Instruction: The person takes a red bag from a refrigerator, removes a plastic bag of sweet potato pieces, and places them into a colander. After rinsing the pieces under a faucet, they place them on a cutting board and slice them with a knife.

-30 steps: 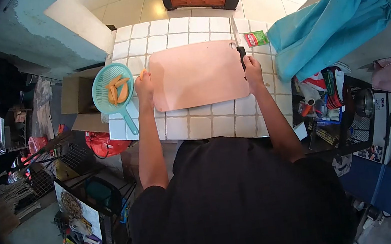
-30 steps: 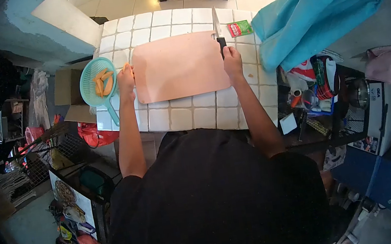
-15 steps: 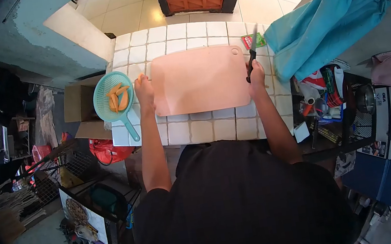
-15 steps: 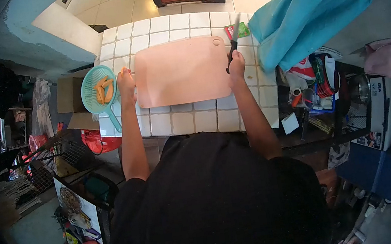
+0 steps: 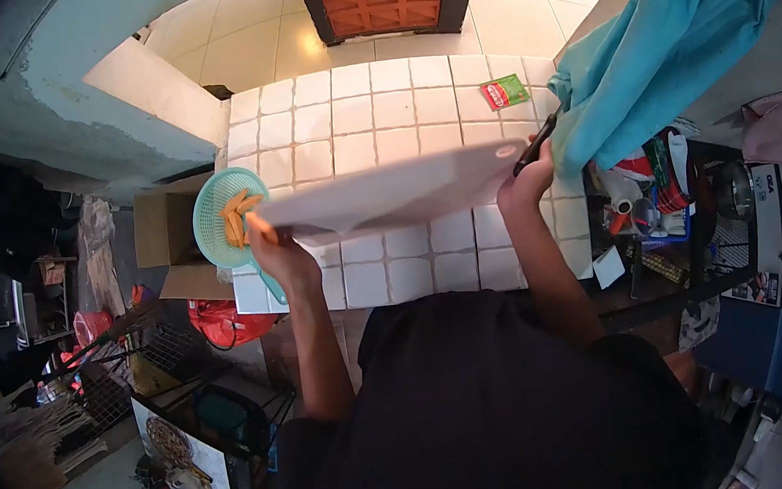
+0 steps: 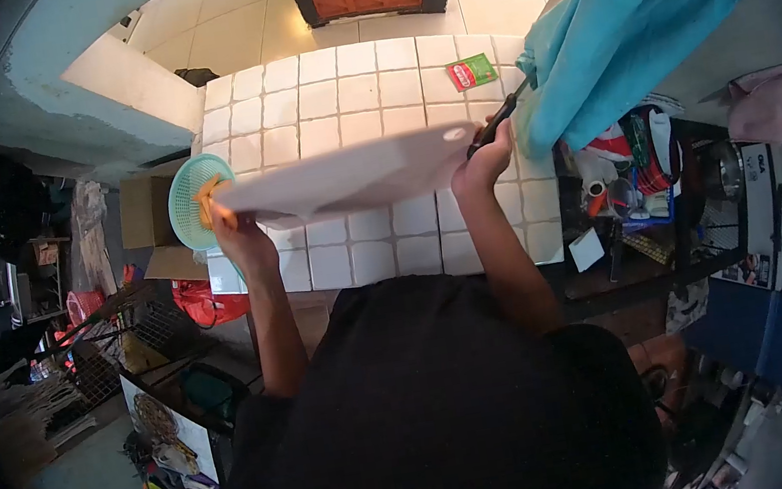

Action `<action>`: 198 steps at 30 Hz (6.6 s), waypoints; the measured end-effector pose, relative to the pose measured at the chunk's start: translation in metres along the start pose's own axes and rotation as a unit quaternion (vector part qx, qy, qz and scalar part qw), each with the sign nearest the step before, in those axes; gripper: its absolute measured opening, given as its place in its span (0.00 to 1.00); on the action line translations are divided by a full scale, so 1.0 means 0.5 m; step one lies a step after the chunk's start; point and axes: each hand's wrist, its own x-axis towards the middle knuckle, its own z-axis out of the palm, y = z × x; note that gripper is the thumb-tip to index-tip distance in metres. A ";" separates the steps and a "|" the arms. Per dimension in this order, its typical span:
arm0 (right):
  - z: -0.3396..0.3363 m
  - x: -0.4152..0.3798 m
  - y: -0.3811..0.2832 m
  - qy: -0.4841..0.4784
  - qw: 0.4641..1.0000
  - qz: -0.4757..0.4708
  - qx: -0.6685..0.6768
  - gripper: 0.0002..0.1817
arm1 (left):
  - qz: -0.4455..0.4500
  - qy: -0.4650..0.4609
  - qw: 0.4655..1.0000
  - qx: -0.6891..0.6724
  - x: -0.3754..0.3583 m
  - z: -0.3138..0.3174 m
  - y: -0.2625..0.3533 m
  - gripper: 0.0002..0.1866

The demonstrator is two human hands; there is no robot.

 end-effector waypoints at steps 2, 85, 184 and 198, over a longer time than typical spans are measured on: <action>-0.002 -0.012 -0.013 -0.056 0.998 0.024 0.033 0.15 | -0.044 0.098 0.993 -0.058 -0.021 0.005 0.012 0.15; -0.189 -0.152 0.075 -0.392 0.709 0.116 -0.575 0.17 | 0.183 -0.219 0.794 0.537 -0.124 0.044 -0.202 0.17; -0.150 -0.137 0.062 -0.311 0.692 0.043 -0.650 0.16 | 0.200 -0.334 0.744 0.544 -0.111 0.076 -0.171 0.18; -0.156 -0.139 0.046 -0.335 0.693 0.066 -0.635 0.19 | -0.063 -0.169 0.849 0.497 -0.128 0.037 -0.132 0.15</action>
